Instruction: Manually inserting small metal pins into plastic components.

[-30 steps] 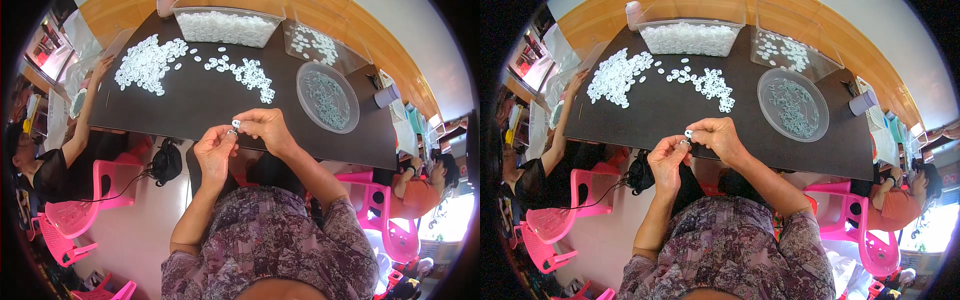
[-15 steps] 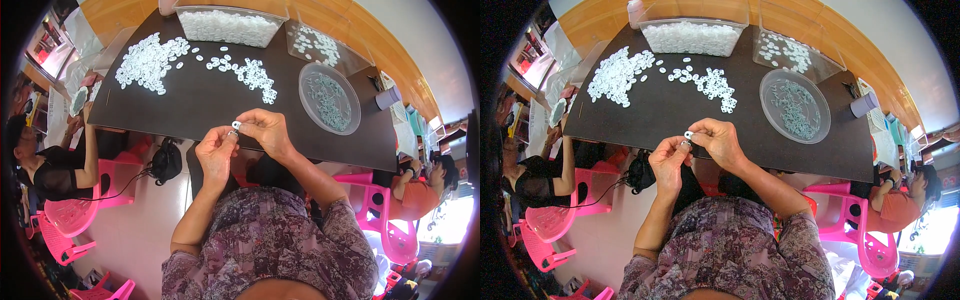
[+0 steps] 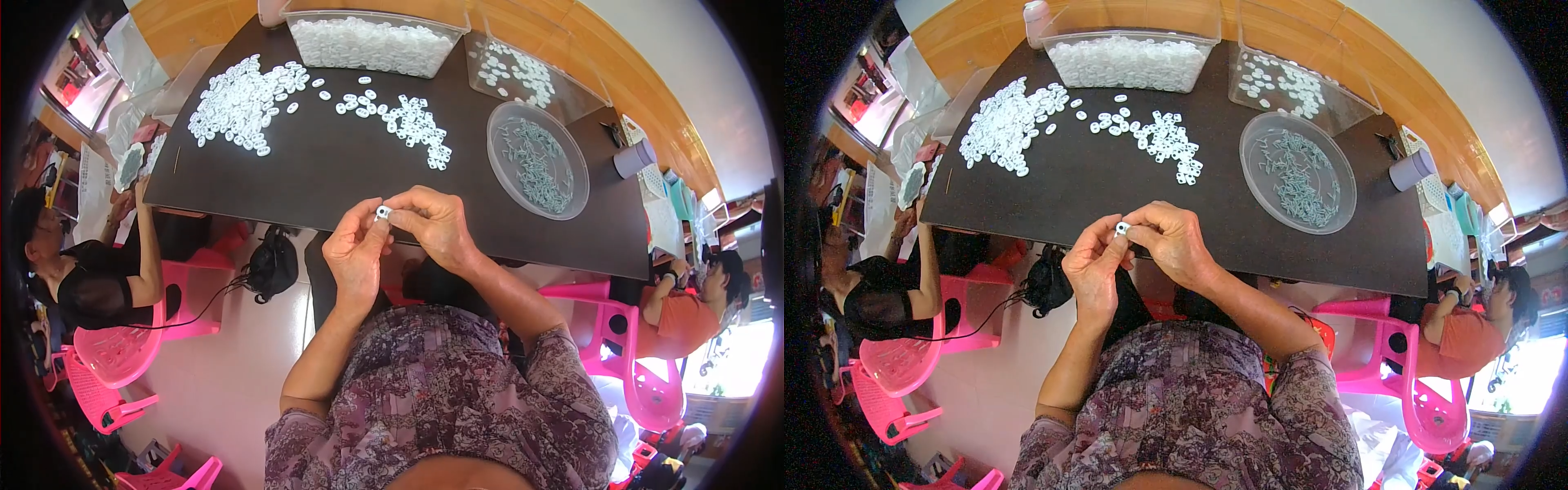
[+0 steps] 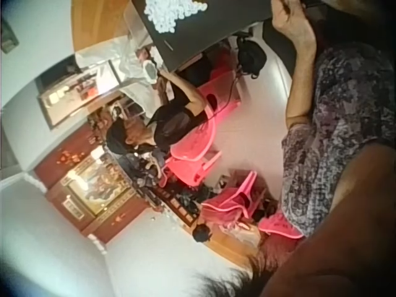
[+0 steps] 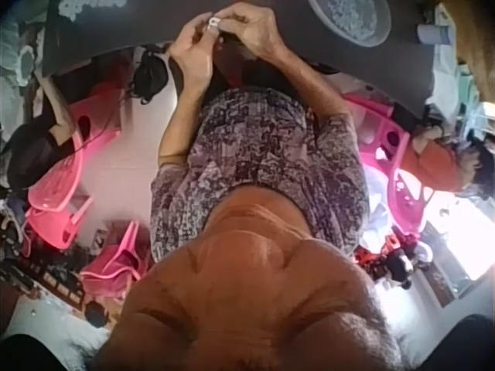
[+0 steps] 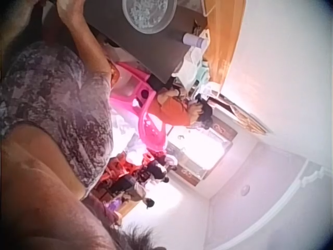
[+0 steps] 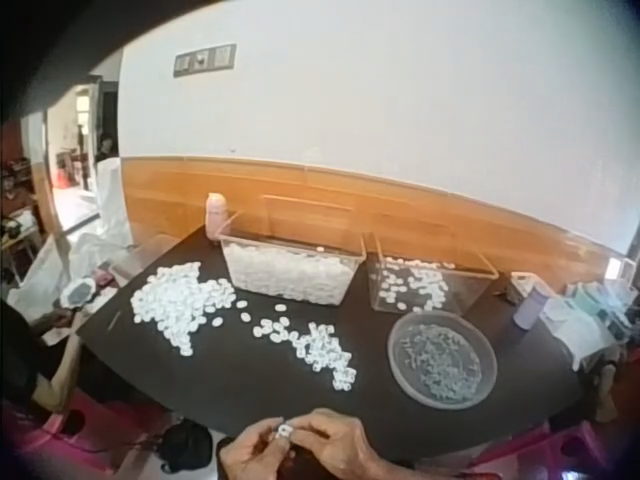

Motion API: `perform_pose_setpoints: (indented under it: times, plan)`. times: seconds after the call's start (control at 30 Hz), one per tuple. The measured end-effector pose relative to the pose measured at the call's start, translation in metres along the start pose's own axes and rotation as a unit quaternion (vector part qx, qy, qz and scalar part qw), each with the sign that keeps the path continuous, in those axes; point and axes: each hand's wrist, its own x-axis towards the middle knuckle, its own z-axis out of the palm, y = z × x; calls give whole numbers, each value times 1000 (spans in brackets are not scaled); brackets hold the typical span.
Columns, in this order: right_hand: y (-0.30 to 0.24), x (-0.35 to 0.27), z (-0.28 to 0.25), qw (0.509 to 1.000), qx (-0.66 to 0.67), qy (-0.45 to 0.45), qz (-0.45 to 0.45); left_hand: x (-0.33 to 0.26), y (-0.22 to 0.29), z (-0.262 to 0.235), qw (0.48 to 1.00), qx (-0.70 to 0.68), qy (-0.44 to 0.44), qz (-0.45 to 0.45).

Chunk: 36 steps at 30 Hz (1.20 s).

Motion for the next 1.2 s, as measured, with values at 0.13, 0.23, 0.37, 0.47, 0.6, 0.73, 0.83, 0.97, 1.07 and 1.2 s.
perform_pose_setpoints:
  times: [0.13, 0.23, 0.37, 0.47, 0.6, 0.73, 0.83, 0.97, 1.07, 1.2]
  plan:
    - [0, 0, 2, 998, -40, 12, -45, 0, -1, -2, 1000, -7, -2, -13]
    - [-1, -1, 1, 996, -65, 12, -62, 0, 0, -2, 1000, -9, -5, -10]
    - [-5, -4, -1, 982, -146, -13, -118, 3, 6, 0, 999, -22, 12, -21]
    - [-2, -4, 0, 961, -191, 9, -201, 3, 7, 0, 999, -28, 21, -34]
    - [3, -4, 1, 952, -205, 33, -224, 2, 7, 1, 998, -30, 30, -41]
    - [6, -5, 2, 937, -218, 63, -264, 1, 8, 3, 999, -13, 30, -28]
    - [5, -7, 0, 930, -223, 76, -281, -1, 8, 9, 999, 3, 33, -18]
    - [2, -12, -5, 929, -220, 85, -287, -2, 9, 9, 999, 31, 2, 11]
    - [2, -15, -9, 935, -201, 92, -278, -4, 9, 8, 999, 16, -41, -5]
    - [-2, -21, -15, 941, -184, 108, -263, -7, 9, 19, 998, 40, -39, 43]
